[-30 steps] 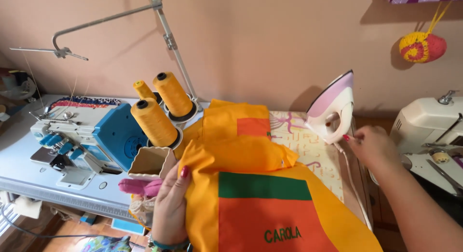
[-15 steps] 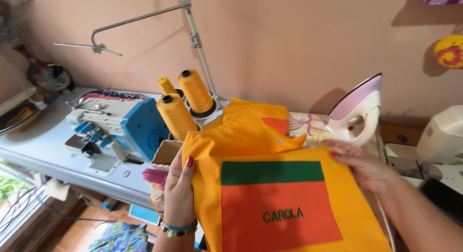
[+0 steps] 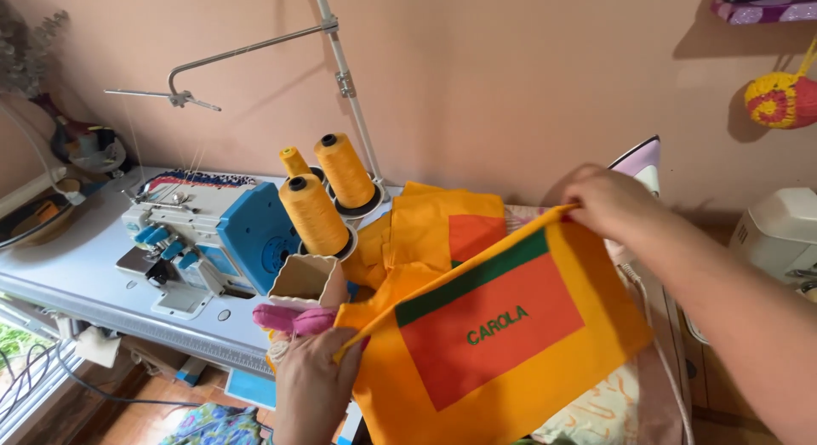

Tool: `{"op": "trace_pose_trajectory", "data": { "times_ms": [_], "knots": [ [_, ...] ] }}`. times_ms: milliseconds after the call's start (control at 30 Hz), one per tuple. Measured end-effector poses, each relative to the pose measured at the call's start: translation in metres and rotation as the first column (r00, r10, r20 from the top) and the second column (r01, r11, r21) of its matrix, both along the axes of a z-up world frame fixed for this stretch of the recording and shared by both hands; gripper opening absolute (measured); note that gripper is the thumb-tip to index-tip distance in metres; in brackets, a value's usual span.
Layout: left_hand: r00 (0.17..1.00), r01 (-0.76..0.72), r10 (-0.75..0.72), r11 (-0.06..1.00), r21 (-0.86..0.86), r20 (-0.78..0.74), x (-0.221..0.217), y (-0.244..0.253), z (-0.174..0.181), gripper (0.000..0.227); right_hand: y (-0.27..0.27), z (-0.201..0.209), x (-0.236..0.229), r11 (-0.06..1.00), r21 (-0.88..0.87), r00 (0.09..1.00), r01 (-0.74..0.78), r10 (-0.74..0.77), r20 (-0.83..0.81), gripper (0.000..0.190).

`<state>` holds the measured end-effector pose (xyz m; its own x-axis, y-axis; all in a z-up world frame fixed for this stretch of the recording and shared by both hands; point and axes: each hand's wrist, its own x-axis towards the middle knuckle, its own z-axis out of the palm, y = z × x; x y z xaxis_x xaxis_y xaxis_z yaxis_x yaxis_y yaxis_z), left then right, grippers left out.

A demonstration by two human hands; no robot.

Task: The person irons a yellow t-shirt with a name patch on an ironing board, repeatedly smoothing the front and sleeves. They adjust the shirt and reposition it several times to ensure even coverage. The iron is used consistently across the garment surface.

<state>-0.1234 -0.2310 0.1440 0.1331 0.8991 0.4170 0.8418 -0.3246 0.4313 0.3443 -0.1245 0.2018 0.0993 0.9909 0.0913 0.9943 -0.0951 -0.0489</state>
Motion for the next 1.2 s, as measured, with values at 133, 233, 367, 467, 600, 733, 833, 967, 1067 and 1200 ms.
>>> {"op": "trace_pose_trajectory", "data": {
  "times_ms": [133, 233, 367, 467, 600, 733, 833, 967, 1067, 1200],
  "knots": [
    [0.999, -0.043, 0.043, 0.982, 0.186, 0.003, 0.012, -0.019, 0.005, 0.011, 0.077, -0.04, -0.025, 0.998, 0.046, 0.998, -0.053, 0.051, 0.041, 0.021],
    [0.899, 0.279, -0.394, 0.852, 0.444, 0.191, 0.031, -0.022, -0.005, 0.014, 0.115, -0.074, -0.05, 0.955, 0.296, 0.93, -0.037, 0.141, -0.339, 0.011],
    [0.937, 0.24, -0.31, 0.908, 0.345, 0.164, 0.065, -0.009, -0.074, 0.014, 0.164, -0.153, -0.047, 0.803, 0.595, 0.866, 0.039, 0.27, -0.421, 0.01],
    [0.895, 0.137, -0.208, 0.97, 0.201, 0.396, 0.095, -0.006, -0.105, 0.016, 0.179, -0.188, -0.035, 0.707, 0.702, 0.816, 0.088, 0.353, -0.457, 0.007],
    [0.85, 0.244, -0.229, 0.969, 0.03, 0.474, 0.12, 0.013, -0.144, 0.026, 0.16, -0.181, -0.034, 0.775, 0.625, 0.757, 0.093, 0.353, -0.55, 0.05],
    [0.896, 0.389, -0.328, 0.905, -0.173, 0.3, 0.079, 0.078, -0.181, 0.048, 0.018, -0.117, -0.05, 0.859, 0.506, 0.809, -0.086, 0.356, -0.468, 0.088],
    [0.903, 0.43, -0.402, 0.834, -0.346, 0.153, 0.06, 0.128, -0.183, 0.069, -0.105, -0.1, -0.027, 0.866, 0.472, 0.816, -0.161, 0.386, -0.43, 0.046],
    [0.887, 0.378, -0.461, 0.752, -0.541, -0.022, 0.087, 0.166, -0.139, 0.097, -0.217, -0.102, 0.102, 0.88, -0.146, 0.759, 0.452, -0.465, -0.455, 0.029],
    [0.918, 0.278, -0.389, 0.76, -0.588, -0.069, 0.121, 0.158, -0.096, 0.104, -0.238, -0.194, 0.26, 0.665, -0.171, 0.665, 0.727, -0.744, -0.063, 0.042],
    [0.962, 0.233, -0.274, 0.808, -0.541, 0.005, 0.131, 0.167, -0.098, 0.111, -0.208, -0.214, 0.354, 0.681, -0.186, 0.706, 0.708, -0.692, 0.152, 0.063]
  ]
}}
